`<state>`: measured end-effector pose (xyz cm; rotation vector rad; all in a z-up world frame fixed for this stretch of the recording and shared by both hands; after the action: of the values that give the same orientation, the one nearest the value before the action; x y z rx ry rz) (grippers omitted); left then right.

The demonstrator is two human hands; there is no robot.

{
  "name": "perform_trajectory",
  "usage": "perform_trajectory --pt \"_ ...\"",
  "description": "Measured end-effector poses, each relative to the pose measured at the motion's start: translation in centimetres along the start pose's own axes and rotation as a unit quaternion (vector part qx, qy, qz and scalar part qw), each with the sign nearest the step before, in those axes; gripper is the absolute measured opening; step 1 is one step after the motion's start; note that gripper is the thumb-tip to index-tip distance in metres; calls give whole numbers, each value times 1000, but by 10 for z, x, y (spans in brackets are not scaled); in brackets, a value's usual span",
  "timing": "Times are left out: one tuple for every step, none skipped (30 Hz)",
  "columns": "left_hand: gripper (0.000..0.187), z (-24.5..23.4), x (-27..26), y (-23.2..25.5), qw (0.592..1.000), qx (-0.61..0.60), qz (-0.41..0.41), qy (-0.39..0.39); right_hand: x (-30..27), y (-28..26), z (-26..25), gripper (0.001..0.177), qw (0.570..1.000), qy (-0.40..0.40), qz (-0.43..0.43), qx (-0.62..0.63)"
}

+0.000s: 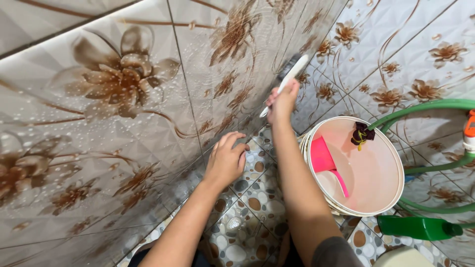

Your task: Scrubbing bathroom wall tiles with a brush and rinsing with water from a bucket using a scoop.

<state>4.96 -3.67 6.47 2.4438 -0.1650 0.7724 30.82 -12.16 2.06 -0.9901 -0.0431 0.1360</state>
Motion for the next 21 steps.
perform_trajectory --pt "14 -1 0 1 1000 1 0 0 -5 -11 7 20 1000 0 0 1" --pt "14 -1 1 3 1000 4 1 -1 -10 -22 14 20 1000 -6 6 11" --pt "14 -1 1 5 1000 6 2 -2 -14 -33 21 19 1000 -11 13 20" --pt "14 -2 2 7 1000 6 2 -2 -24 -28 23 19 1000 -10 12 20" --pt "14 -4 2 10 1000 16 6 5 -35 -27 29 19 999 -37 -22 -9" --pt "15 -9 4 12 999 28 11 14 -46 -27 38 19 996 -64 -59 -37" --pt "15 -14 5 17 999 30 14 15 -43 -24 32 19 995 -65 -61 -35" --pt "18 -23 7 22 997 55 23 42 -39 -23 27 19 994 -54 -76 -65" --pt "20 -32 9 27 994 80 32 69 -35 -22 23 19 990 -42 -91 -96" --pt "20 -40 10 34 993 82 32 72 -40 -32 30 19 990 -45 -91 -95" --pt "25 -50 10 42 987 122 35 103 -43 -40 35 20 993 -34 -69 -86" --pt "29 -60 9 49 977 161 36 134 -48 -47 39 20 996 -22 -46 -77" --pt "29 -64 7 50 977 164 35 135 -59 -47 49 20 996 -25 -45 -76" --pt "35 -70 4 53 962 218 31 164 -71 -51 60 21 992 -47 -76 -93" --pt "40 -77 0 56 943 271 27 193 -84 -55 72 21 986 -69 -106 -110" --pt "40 -80 -2 58 941 274 27 195 -87 -46 68 21 986 -73 -107 -108" --pt "43 -86 -5 59 925 312 13 217 -92 -41 67 22 974 -88 -158 -136" --pt "47 -92 -9 61 906 349 0 238 -99 -36 66 23 959 -103 -209 -163" --pt "47 -96 -12 63 905 352 -1 240 -93 -39 62 23 959 -106 -210 -161" --pt "48 -100 -14 63 900 358 -15 247 -84 -41 59 22 965 -91 -191 -154" --pt "50 -103 -16 62 896 364 -29 253 -75 -42 55 20 971 -77 -172 -146"
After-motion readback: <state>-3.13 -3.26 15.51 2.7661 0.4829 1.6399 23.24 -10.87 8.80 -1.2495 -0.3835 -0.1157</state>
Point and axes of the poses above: each hand's wrist, its own x-axis towards the middle knuckle, its own z-axis out of the palm, y = z × x, the point moved 5 cm from there along x, towards the middle knuckle, and after that the axes turned 6 degrees about z, right-handed, at the moved point
